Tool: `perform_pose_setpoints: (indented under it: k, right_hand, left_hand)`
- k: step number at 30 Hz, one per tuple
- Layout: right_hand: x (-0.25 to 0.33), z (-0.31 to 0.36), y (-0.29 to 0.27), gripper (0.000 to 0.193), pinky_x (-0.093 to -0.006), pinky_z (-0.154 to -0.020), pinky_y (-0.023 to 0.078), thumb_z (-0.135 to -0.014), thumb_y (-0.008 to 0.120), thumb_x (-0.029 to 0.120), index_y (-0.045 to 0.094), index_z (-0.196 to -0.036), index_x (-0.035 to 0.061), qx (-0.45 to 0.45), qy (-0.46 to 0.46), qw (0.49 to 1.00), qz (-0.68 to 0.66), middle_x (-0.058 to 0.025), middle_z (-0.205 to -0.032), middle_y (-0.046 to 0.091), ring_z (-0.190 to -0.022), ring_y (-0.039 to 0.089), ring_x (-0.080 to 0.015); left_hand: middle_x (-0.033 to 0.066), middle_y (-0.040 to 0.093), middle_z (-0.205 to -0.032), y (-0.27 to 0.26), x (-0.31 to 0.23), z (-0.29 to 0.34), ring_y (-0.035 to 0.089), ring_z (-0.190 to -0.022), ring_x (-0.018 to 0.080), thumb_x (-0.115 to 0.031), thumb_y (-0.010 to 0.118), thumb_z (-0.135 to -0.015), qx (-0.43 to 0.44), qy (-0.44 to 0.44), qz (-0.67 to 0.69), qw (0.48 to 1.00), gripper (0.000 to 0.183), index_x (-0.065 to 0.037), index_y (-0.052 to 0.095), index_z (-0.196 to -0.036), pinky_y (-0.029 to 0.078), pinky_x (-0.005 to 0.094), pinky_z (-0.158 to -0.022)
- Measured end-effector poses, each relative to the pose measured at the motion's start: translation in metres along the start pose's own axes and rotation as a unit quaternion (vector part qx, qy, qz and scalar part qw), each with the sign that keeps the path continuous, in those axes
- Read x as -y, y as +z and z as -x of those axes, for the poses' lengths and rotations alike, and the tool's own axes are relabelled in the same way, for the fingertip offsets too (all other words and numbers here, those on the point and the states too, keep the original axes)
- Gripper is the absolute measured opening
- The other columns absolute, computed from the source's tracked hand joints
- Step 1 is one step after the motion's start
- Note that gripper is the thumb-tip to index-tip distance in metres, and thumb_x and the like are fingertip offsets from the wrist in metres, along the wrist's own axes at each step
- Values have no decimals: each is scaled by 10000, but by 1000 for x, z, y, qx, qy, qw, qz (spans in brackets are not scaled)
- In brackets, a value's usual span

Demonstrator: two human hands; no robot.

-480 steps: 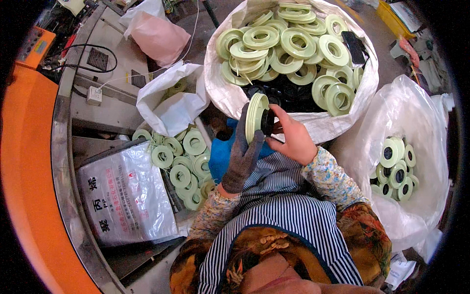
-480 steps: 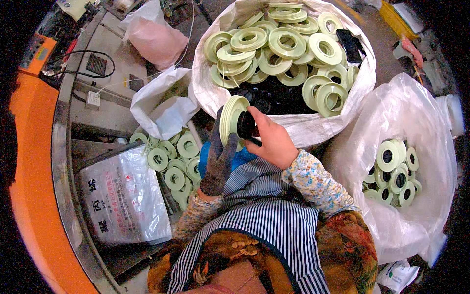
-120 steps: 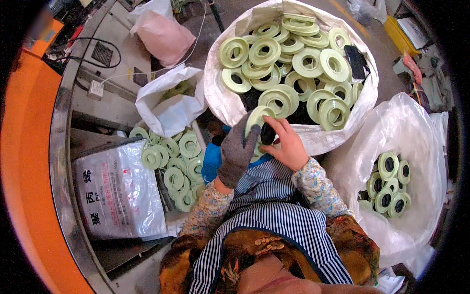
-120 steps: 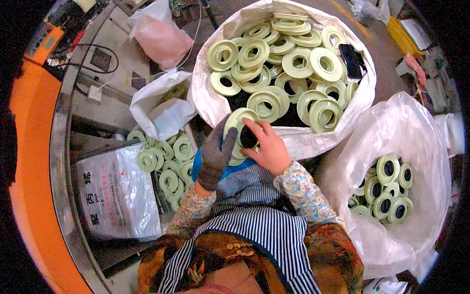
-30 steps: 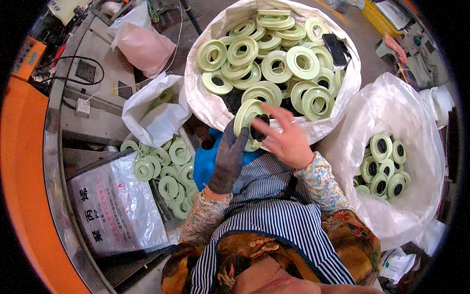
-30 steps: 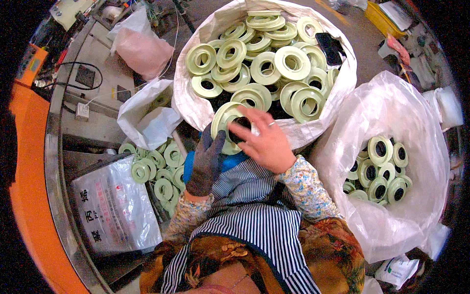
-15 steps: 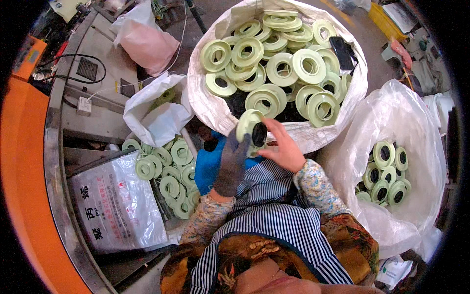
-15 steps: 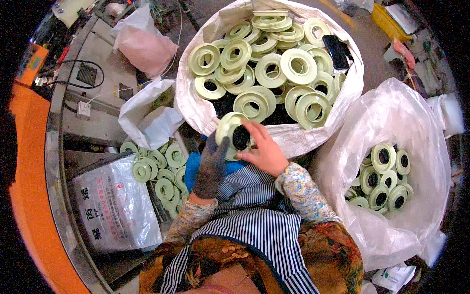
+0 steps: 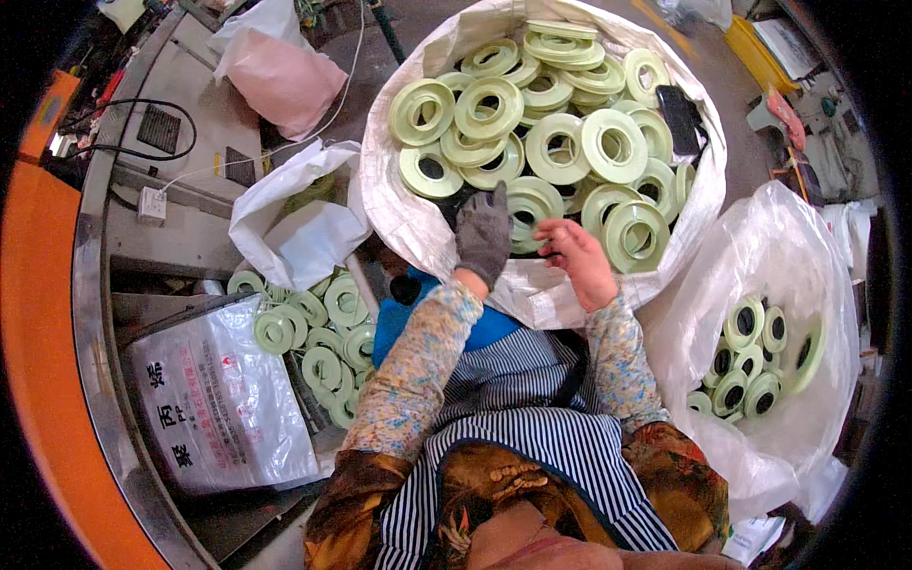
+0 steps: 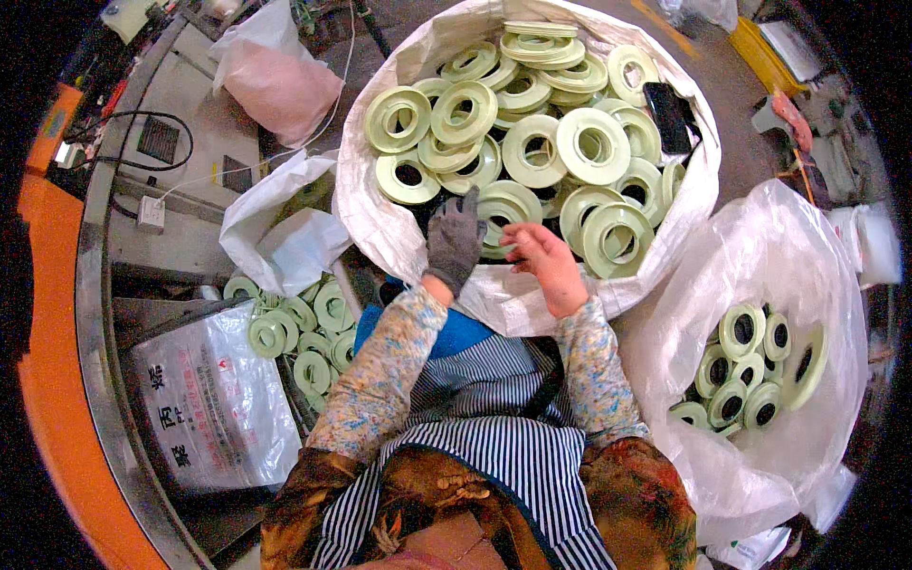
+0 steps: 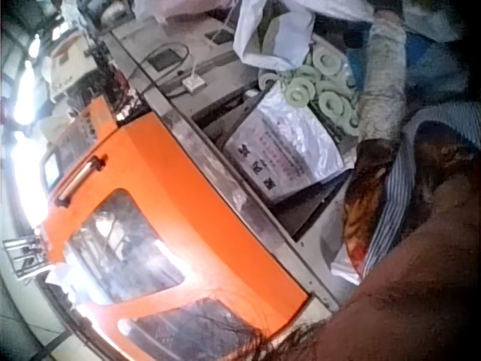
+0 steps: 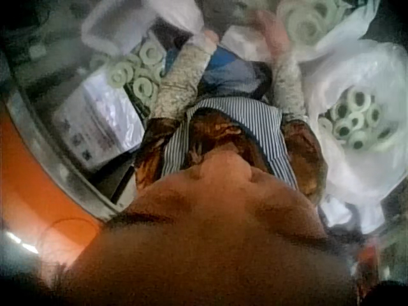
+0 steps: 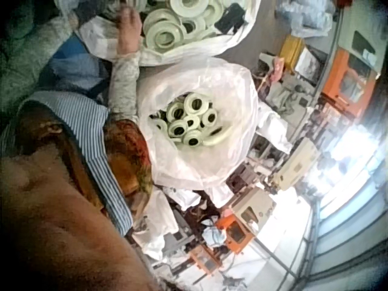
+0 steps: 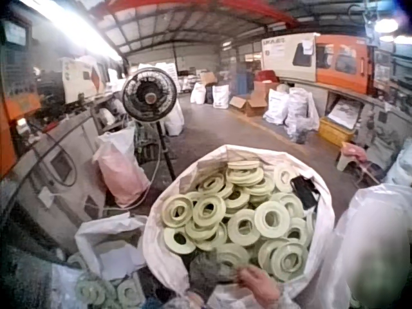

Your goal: The person picks light green circular plastic rings and black rubber inserts from a large sack, presses the inserts into the rings, and places the assembled units into a second sack. The process is repeated continuously throughout the clip.

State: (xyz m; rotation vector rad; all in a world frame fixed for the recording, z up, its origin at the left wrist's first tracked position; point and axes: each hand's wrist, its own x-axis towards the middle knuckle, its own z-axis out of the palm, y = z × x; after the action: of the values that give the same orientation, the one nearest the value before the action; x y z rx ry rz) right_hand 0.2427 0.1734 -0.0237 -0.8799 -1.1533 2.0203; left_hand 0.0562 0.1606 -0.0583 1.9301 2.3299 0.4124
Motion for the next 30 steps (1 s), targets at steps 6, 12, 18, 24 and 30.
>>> perform_pose_setpoints:
  k: [6,12,18,24,30]
  right_hand:
    - [7,-57,41,213,-364,-745,508,-835,632,69,660,-1045,50,-95,-262,850,448,-112,-941,634,-849,619,-283]
    - [-58,-168,59,189,-407,-758,549,-829,574,98,668,-991,125,142,-257,564,772,-94,-994,647,-960,627,-318]
    - [22,-129,53,142,-457,-707,530,-822,571,93,617,-956,92,-137,-301,650,684,-121,-902,639,-875,634,-343]
    - [57,-10,46,197,-395,-673,515,-851,618,59,593,-1046,60,-147,-282,807,498,-127,-973,648,-806,650,-332]
    - [28,1,66,257,-408,-551,484,-834,612,79,617,-1080,153,-75,-377,697,605,-87,-803,535,-651,598,-311]
  left_hand:
    - [157,568,-1049,6,7,48,568,-969,307,-212,572,-829,-88,109,2,990,341,-62,589,-1134,459,417,-844]
    - [184,621,-1104,22,9,64,582,-1036,360,-262,665,-789,43,158,90,982,401,-43,622,-1121,463,463,-925]
    - [197,631,-1180,-1,15,55,603,-1101,361,-112,690,-791,-60,32,345,936,418,-1,615,-1187,476,416,-957]
    - [233,606,-1210,-55,19,69,622,-1104,279,-76,612,-912,4,-149,753,641,375,-40,556,-1281,521,338,-913]
    - [130,570,-1253,-92,3,103,575,-1126,192,-81,546,-938,-101,41,623,775,447,26,440,-1358,473,321,-978]
